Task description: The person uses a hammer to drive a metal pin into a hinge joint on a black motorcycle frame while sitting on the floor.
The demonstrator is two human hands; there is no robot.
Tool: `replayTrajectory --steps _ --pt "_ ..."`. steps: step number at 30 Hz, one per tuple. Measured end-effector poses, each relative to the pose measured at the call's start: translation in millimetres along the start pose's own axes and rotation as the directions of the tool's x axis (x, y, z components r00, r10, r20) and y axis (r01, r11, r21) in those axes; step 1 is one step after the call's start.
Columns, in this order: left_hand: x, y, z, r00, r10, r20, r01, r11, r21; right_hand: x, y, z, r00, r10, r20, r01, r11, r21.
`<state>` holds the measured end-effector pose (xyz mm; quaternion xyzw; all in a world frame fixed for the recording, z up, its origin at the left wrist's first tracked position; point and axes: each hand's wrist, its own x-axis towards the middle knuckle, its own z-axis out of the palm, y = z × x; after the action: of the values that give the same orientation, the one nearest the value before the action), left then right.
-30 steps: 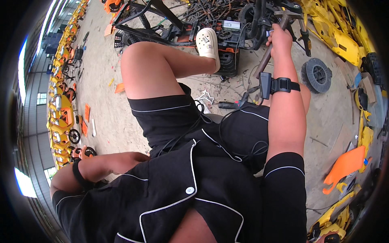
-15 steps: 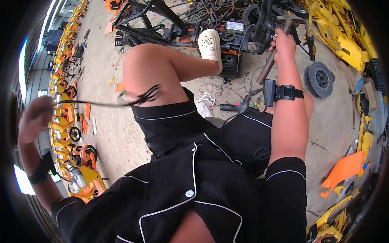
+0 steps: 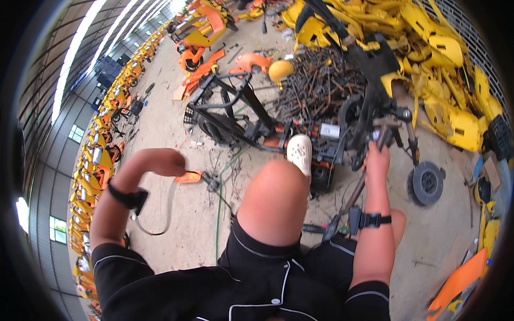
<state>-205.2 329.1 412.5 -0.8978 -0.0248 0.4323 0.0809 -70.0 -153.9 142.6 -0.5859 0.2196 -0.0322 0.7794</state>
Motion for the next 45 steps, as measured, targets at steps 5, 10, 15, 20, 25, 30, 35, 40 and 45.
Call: replayTrajectory --steps 5,10,15,20,25,30,35,40,45 --pt "90.5 54.0 -22.3 0.936 0.312 -0.161 -0.321 0.946 -0.034 -17.3 -13.8 1.0 0.999 -0.011 0.032 0.015 0.994 -0.109" --pt "133.2 141.8 -116.7 0.771 0.527 -0.359 -0.581 0.812 -0.057 -7.1 -36.5 -23.1 0.999 -0.041 0.032 0.048 0.971 -0.234" --pt "190.6 227.8 -161.6 0.489 0.732 -0.475 -0.751 0.63 0.197 14.1 -28.4 -38.6 0.972 -0.228 0.065 0.232 0.863 -0.45" --pt "247.8 295.6 -170.2 0.417 0.816 -0.401 -0.721 0.565 0.401 9.0 -26.7 -51.9 0.968 -0.238 0.074 0.236 0.778 -0.582" --pt "330.8 296.5 -135.6 0.446 0.858 -0.255 -0.837 0.501 0.221 4.6 -24.5 -45.9 0.969 -0.226 0.103 0.231 0.666 -0.71" --pt "413.2 341.5 -118.2 0.513 0.81 -0.285 -0.842 0.54 0.017 20.1 -13.1 -68.7 0.926 -0.357 0.125 0.317 0.554 -0.77" --pt "392.8 352.9 -93.3 0.492 0.661 -0.567 -0.827 0.151 -0.542 17.5 -11.1 -77.9 0.94 -0.332 0.075 0.308 0.736 -0.603" --pt "389.2 393.3 -56.7 0.478 0.337 -0.811 -0.878 0.202 -0.433 6.1 -48.8 -54.9 0.96 -0.276 0.049 0.266 0.839 -0.475" --pt "372.9 404.4 -42.0 0.546 0.456 -0.703 -0.819 0.113 -0.562 22.2 -45.1 -71.6 0.91 -0.408 0.068 0.365 0.715 -0.597"
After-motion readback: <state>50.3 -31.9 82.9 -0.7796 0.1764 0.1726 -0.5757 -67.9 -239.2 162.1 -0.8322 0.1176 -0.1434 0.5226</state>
